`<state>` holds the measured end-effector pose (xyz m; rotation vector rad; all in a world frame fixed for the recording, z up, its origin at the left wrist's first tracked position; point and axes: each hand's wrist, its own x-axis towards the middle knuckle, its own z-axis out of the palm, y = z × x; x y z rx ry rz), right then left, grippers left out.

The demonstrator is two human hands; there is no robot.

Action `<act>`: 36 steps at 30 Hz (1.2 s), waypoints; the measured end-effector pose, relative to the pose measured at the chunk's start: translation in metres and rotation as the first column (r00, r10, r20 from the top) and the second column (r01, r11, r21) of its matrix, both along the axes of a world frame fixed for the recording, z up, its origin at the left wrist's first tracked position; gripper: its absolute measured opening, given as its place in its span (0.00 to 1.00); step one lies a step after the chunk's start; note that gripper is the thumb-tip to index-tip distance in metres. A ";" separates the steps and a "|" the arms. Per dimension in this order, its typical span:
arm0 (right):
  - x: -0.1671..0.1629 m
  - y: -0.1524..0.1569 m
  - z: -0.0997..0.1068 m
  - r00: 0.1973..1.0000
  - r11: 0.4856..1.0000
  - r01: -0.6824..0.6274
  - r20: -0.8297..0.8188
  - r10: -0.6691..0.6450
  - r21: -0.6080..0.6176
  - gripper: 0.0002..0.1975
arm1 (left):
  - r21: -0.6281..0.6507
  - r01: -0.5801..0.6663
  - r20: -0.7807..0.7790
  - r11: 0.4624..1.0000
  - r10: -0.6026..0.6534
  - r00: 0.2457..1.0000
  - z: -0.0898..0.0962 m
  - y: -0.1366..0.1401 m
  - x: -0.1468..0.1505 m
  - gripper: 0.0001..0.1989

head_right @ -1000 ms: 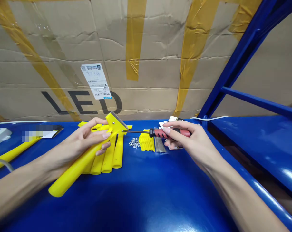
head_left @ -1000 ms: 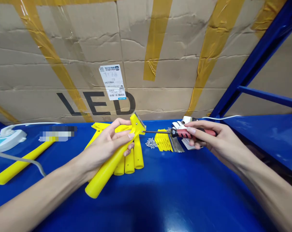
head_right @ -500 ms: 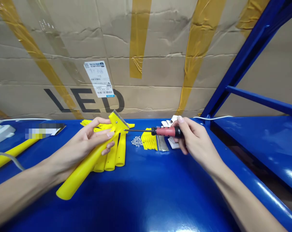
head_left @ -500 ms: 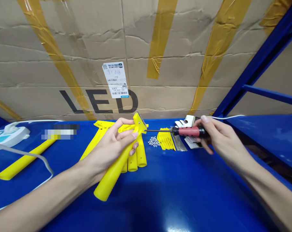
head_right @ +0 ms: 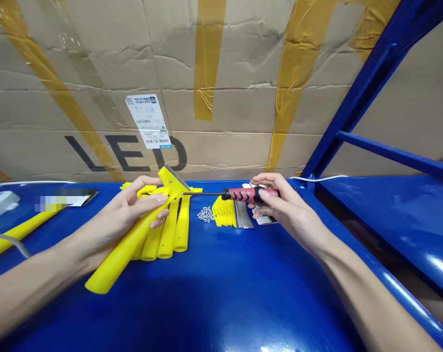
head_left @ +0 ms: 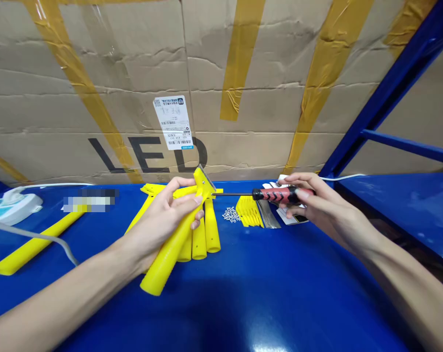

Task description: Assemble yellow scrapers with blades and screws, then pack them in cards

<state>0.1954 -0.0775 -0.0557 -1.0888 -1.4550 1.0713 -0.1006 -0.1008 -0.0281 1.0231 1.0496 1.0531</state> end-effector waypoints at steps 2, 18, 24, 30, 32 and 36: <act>0.000 -0.001 0.000 1.000 0.999 0.005 0.025 -0.006 0.041 0.19 | -0.006 0.002 -0.004 1.000 -0.002 1.000 -0.001 0.000 -0.001 0.19; -0.002 -0.001 0.002 0.993 0.996 0.089 0.082 -0.090 0.017 0.18 | -0.039 0.011 0.018 0.999 -0.011 1.000 -0.007 -0.004 0.002 0.18; -0.003 -0.002 -0.001 0.987 0.993 0.095 0.126 -0.103 0.065 0.18 | -0.033 -0.017 0.040 0.999 0.018 0.999 -0.002 -0.003 0.002 0.18; -0.005 -0.003 0.000 1.000 0.999 -0.029 0.013 0.028 0.043 0.20 | -0.021 -0.023 0.030 1.000 0.024 0.999 -0.005 -0.001 0.002 0.17; -0.005 -0.004 0.000 0.996 0.997 0.037 0.077 -0.042 0.065 0.18 | -0.030 -0.008 0.032 1.000 0.009 0.999 -0.006 -0.001 0.002 0.17; -0.003 -0.004 -0.001 0.983 0.988 0.124 0.123 -0.135 0.093 0.18 | -0.026 0.011 0.032 1.000 -0.010 0.999 -0.006 -0.002 0.002 0.16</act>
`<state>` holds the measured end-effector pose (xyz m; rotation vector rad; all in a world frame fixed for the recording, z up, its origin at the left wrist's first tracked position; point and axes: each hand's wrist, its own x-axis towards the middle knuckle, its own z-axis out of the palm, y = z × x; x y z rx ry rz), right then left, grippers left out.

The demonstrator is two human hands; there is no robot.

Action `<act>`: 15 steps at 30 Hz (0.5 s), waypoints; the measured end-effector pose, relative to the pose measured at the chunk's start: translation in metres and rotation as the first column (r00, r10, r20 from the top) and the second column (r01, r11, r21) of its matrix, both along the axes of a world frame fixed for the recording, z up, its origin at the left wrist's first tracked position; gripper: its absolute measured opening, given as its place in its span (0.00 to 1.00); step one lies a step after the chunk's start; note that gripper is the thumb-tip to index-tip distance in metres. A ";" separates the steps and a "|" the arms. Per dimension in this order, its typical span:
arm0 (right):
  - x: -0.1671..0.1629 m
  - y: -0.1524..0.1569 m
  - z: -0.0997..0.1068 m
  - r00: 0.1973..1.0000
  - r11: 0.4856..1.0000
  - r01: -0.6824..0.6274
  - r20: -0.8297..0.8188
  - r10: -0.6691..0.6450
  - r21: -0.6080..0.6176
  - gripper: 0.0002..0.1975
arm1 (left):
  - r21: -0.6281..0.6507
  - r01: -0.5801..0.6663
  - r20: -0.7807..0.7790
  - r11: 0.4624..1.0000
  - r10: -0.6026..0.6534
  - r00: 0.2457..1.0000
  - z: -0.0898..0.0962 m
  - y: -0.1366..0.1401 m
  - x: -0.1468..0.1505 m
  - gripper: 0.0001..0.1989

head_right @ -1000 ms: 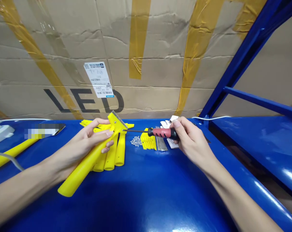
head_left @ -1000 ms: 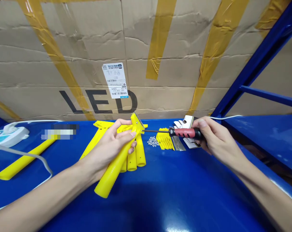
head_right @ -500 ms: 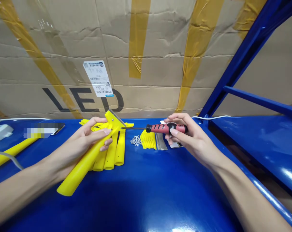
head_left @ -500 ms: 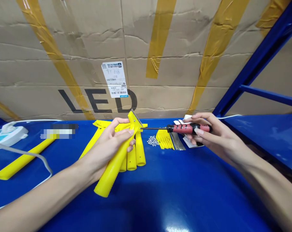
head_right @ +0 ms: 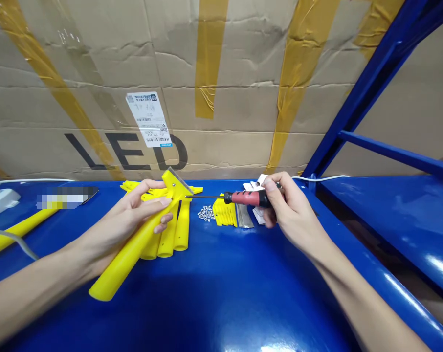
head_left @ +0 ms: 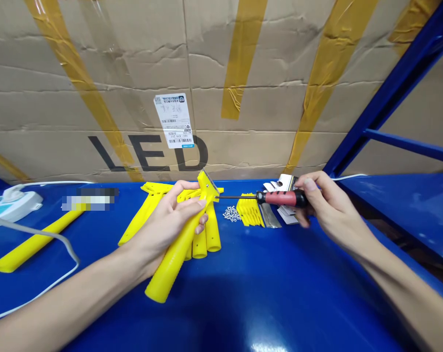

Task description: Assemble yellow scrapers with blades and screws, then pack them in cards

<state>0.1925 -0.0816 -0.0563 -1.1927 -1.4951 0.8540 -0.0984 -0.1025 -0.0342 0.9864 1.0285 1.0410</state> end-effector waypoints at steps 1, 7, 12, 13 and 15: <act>0.001 0.000 0.000 0.998 0.999 -0.048 -0.033 0.048 -0.005 0.17 | 0.001 -0.009 0.000 1.000 0.009 1.000 0.000 0.000 0.000 0.16; 0.004 0.002 -0.001 1.000 1.000 -0.018 -0.007 0.018 0.000 0.17 | -0.014 0.001 0.013 1.000 -0.001 1.000 0.001 0.000 -0.001 0.16; 0.004 0.002 -0.001 0.977 0.988 -0.149 -0.159 0.141 -0.037 0.16 | -0.018 -0.005 0.016 1.000 0.005 1.000 0.001 0.000 -0.001 0.16; 0.004 0.001 0.000 0.970 0.983 -0.180 -0.169 0.172 -0.031 0.18 | -0.019 -0.010 0.019 1.000 0.010 1.000 0.001 0.000 -0.001 0.15; 0.003 0.002 0.001 0.985 0.991 -0.133 -0.111 0.131 -0.011 0.16 | -0.026 -0.007 0.026 1.000 0.008 1.000 0.002 0.000 0.000 0.15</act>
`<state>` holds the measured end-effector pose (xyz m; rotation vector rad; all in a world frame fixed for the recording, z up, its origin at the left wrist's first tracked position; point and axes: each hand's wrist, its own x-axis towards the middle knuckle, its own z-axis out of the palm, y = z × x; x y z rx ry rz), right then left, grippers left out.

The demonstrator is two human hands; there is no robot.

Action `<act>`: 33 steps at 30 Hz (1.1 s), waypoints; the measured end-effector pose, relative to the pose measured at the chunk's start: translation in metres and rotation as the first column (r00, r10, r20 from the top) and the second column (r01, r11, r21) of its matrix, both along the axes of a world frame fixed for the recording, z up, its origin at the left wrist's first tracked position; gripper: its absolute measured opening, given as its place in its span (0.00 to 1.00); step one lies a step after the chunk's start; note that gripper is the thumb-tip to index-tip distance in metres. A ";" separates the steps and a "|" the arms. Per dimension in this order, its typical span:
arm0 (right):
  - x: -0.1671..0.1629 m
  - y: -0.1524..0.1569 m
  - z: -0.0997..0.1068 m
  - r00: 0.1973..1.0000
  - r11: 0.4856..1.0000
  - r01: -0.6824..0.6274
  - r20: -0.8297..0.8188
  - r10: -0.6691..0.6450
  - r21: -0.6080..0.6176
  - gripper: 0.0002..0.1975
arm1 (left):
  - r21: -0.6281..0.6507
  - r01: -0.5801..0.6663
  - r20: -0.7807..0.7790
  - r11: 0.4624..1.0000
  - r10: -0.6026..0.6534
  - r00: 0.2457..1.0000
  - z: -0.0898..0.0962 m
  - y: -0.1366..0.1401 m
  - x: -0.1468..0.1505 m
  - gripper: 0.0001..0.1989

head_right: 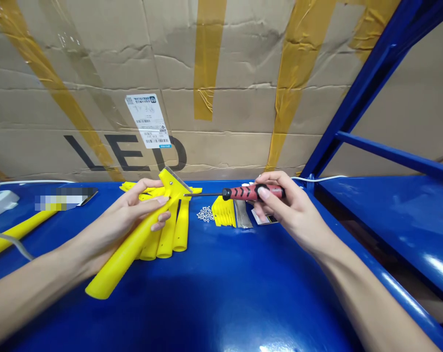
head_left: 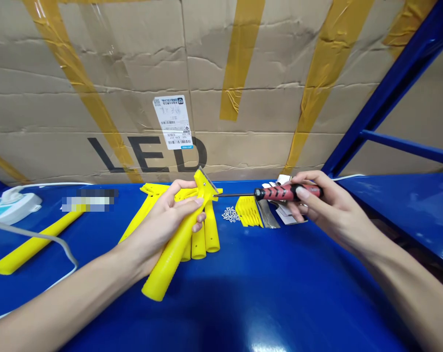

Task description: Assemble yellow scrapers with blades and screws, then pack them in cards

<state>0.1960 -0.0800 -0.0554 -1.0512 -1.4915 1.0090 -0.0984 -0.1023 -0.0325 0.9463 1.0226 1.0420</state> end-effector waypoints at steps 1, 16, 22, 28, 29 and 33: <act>0.000 0.000 0.000 0.997 0.998 0.054 0.048 -0.054 0.014 0.15 | -0.002 0.004 0.003 1.000 -0.004 1.000 0.000 0.000 0.000 0.15; 0.001 0.002 -0.002 1.000 0.999 0.013 0.026 -0.014 0.033 0.16 | 0.025 -0.018 0.036 1.000 0.017 0.999 0.000 0.002 -0.001 0.14; -0.001 0.001 -0.003 0.998 0.996 0.012 0.062 -0.018 0.087 0.12 | 0.021 -0.026 0.044 0.999 0.025 0.999 0.003 0.002 0.000 0.14; -0.002 0.001 -0.003 0.997 0.999 -0.031 -0.068 0.032 0.014 0.18 | 0.045 -0.027 0.048 0.999 0.025 0.999 0.005 0.002 -0.002 0.15; -0.002 0.002 -0.002 0.994 0.999 -0.048 -0.092 0.050 0.025 0.20 | 0.043 -0.024 0.046 0.999 0.022 0.999 0.005 0.002 -0.002 0.16; 0.000 0.003 -0.003 0.996 0.994 0.082 0.024 -0.084 0.067 0.15 | 0.007 0.024 0.028 1.000 -0.024 0.999 0.002 -0.001 0.000 0.15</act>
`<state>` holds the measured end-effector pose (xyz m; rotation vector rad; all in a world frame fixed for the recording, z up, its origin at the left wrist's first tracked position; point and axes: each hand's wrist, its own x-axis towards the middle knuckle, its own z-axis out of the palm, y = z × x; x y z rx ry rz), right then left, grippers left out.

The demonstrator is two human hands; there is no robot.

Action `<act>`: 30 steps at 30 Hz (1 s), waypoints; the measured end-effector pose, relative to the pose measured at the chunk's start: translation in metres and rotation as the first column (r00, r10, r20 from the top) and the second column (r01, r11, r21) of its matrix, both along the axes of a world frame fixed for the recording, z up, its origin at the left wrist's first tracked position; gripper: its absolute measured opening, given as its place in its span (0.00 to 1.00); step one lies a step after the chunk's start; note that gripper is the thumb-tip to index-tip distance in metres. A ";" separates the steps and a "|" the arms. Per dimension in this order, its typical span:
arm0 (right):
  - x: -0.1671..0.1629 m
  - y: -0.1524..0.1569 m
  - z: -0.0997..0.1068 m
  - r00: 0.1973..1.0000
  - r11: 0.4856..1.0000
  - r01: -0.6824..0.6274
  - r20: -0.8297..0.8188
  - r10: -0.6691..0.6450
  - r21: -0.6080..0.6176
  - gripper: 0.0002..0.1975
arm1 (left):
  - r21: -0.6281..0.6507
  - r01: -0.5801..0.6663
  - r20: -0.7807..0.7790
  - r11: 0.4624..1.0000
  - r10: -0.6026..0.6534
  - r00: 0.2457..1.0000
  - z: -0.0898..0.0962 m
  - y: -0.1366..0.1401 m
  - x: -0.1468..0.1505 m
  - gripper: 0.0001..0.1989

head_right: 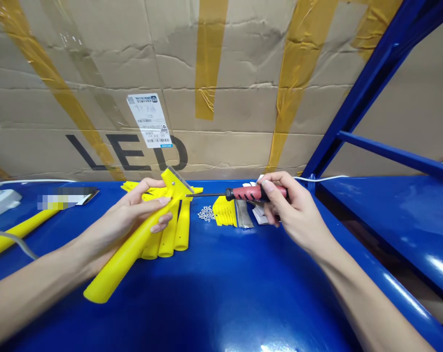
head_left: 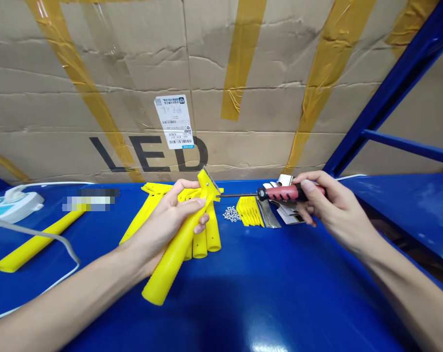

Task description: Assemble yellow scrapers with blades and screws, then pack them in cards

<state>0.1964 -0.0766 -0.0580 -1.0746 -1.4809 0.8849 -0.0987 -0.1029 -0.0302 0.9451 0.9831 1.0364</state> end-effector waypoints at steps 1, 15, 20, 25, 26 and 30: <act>0.001 0.000 0.000 0.999 1.000 0.027 0.032 -0.027 -0.010 0.16 | -0.004 0.007 -0.002 1.000 -0.007 1.000 -0.001 0.000 0.000 0.15; -0.003 -0.002 -0.001 0.995 0.995 -0.096 -0.028 0.096 -0.019 0.18 | 0.017 -0.036 0.002 0.999 0.036 0.999 -0.002 0.002 -0.004 0.15; -0.002 0.000 -0.002 0.999 1.000 0.004 0.052 -0.004 0.004 0.16 | -0.004 0.000 -0.003 1.000 0.000 1.000 -0.002 0.001 -0.002 0.15; 0.001 -0.001 -0.001 0.995 0.995 -0.094 0.013 0.094 -0.028 0.17 | 0.018 -0.011 -0.009 1.000 0.012 1.000 -0.001 0.000 0.000 0.14; 0.001 -0.002 0.000 0.992 0.991 -0.128 0.016 0.129 -0.023 0.18 | 0.026 -0.016 -0.008 1.000 0.016 1.000 -0.001 0.000 0.000 0.14; -0.002 -0.003 0.001 0.996 0.999 -0.012 0.089 0.015 -0.034 0.18 | 0.000 0.003 -0.010 1.000 -0.003 1.000 -0.001 0.001 -0.001 0.13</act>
